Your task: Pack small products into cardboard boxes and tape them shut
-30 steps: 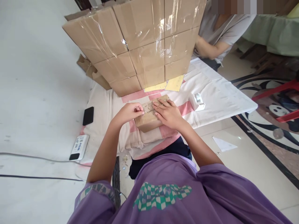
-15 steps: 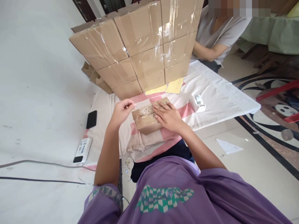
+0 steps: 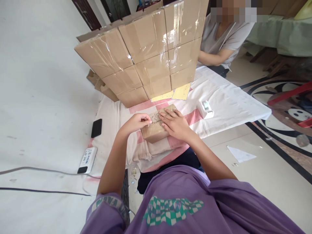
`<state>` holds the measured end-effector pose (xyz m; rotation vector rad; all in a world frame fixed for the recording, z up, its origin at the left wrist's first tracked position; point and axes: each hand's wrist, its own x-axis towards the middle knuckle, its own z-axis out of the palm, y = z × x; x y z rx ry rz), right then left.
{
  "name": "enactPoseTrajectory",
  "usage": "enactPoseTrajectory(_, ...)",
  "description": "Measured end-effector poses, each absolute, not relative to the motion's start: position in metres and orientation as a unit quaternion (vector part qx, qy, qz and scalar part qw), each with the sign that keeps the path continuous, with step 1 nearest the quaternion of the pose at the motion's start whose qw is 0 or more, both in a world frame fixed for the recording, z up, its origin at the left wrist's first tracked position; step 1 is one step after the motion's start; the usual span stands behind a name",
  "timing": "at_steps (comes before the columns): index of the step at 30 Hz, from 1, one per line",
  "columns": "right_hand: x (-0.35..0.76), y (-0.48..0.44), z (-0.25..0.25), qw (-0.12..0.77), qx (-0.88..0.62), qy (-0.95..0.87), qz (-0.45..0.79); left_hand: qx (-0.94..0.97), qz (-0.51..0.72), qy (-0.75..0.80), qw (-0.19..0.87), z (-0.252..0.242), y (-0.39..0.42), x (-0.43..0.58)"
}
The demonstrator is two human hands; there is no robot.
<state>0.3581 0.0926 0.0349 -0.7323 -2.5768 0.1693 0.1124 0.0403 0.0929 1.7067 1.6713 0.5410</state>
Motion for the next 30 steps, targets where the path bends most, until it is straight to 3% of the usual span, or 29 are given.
enactPoseTrajectory(5, 0.359, 0.092, 0.034, 0.228, -0.264, -0.935, 0.064, 0.657, 0.165, 0.653, 0.337, 0.094, 0.041, 0.114)
enactPoseTrajectory(11, 0.357, 0.093, 0.032, 0.23, -0.265, -0.934, 0.067, 0.671, 0.153, 0.704, 0.174, 0.093, 0.04, 0.114)
enactPoseTrajectory(14, 0.36, 0.091, 0.034, 0.243, -0.262, -0.931, 0.072, 0.667, 0.146, 0.716, 0.147, 0.09, 0.04, 0.114)
enactPoseTrajectory(19, 0.382, 0.092, 0.032, 0.29, -0.321, -0.894, 0.119, 0.63, 0.189, 0.703, 0.27, 0.075, 0.039, 0.109)
enactPoseTrajectory(22, 0.401, 0.105, 0.018, 0.303, -0.343, -0.849, 0.265, 0.583, 0.285, 0.669, 0.363, 0.064, 0.041, 0.098)
enactPoseTrajectory(26, 0.412, 0.134, -0.01, 0.291, -0.254, -0.753, 0.533, 0.473, 0.425, 0.612, 0.47, 0.045, 0.049, 0.079)
enactPoseTrajectory(30, 0.404, 0.153, -0.024, 0.269, -0.251, -0.695, 0.618, 0.359, 0.536, 0.569, 0.509, 0.005, 0.062, 0.069)
